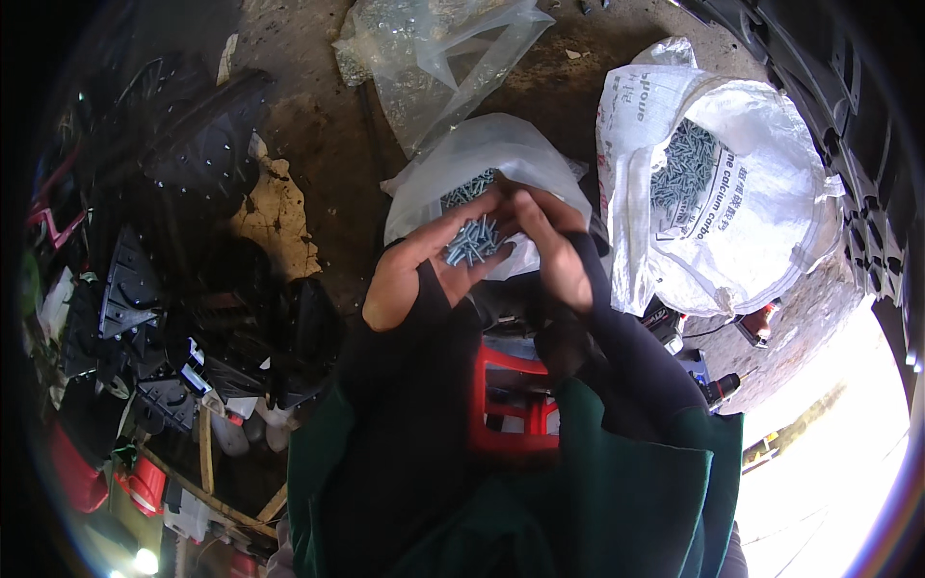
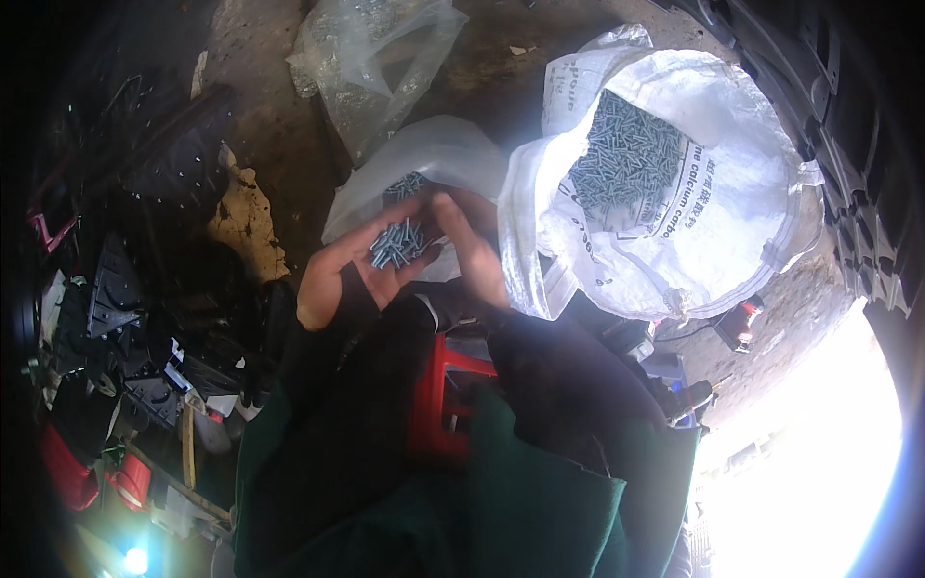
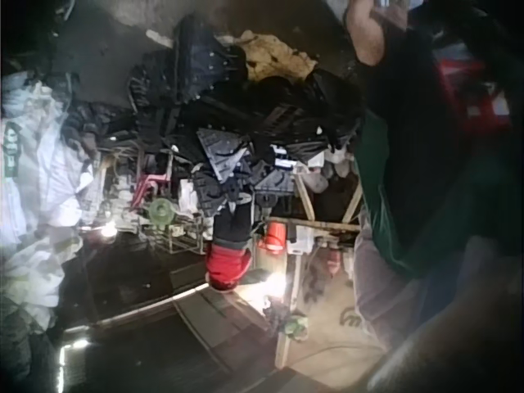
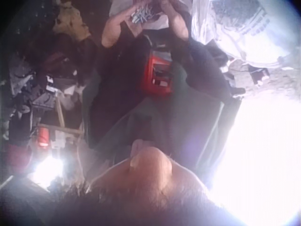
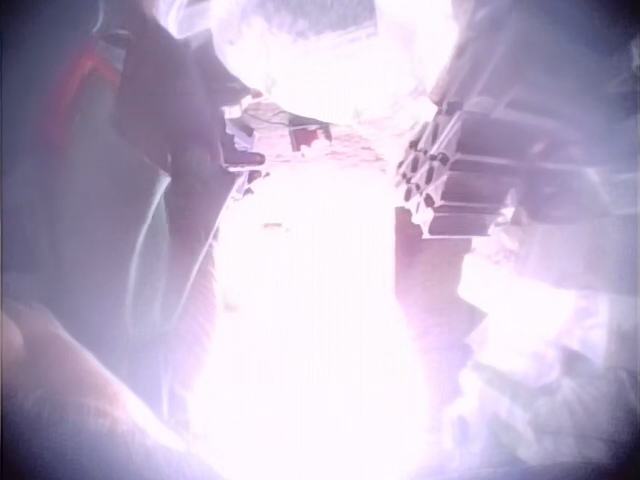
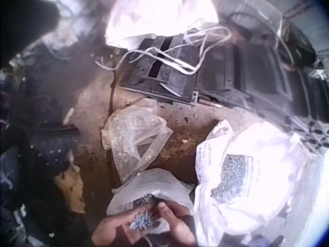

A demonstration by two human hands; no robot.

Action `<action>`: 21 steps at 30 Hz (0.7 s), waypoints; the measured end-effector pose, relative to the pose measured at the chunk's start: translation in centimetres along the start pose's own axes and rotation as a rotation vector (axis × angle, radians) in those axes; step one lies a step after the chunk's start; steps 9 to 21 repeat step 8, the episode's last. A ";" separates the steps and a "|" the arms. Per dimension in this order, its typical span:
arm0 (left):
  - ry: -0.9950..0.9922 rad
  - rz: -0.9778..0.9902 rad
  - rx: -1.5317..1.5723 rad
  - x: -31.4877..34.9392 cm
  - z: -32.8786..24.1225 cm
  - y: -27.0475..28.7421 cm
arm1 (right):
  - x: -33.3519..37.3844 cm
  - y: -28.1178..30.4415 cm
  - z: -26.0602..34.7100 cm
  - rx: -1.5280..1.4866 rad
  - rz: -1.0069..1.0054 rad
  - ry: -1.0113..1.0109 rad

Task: The person sits on a low stool and repeatedly scoops small metal fasteners from white bags, sifts them between both hands, and returns them to the bags. The person occasionally shifts the bags and adjusts the pile of fasteners.

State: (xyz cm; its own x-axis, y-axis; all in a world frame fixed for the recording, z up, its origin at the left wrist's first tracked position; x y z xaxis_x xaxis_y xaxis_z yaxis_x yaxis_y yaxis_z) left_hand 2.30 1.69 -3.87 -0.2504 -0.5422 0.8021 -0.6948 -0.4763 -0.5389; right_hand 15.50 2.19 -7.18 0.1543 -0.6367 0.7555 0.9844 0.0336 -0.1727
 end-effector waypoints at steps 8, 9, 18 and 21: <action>0.036 -0.018 0.014 0.5 0.2 -0.5 | -1.8 -2.0 0.2 -0.521 0.440 -0.144; 0.036 -0.018 0.014 0.5 0.2 -0.5 | -1.8 -2.0 0.2 -0.521 0.440 -0.144; 0.036 -0.018 0.014 0.5 0.2 -0.5 | -1.8 -2.0 0.2 -0.521 0.440 -0.144; 0.036 -0.018 0.014 0.5 0.2 -0.5 | -1.8 -2.0 0.2 -0.521 0.440 -0.144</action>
Point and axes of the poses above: each hand's wrist, its own x-axis away from the middle knuckle, its own y-axis out of the back of the hand, z = x × y, the point moved 7 cm from there along -x, towards the middle knuckle, and after that the axes turned 7 degrees about -y, right-handed, at the moved point
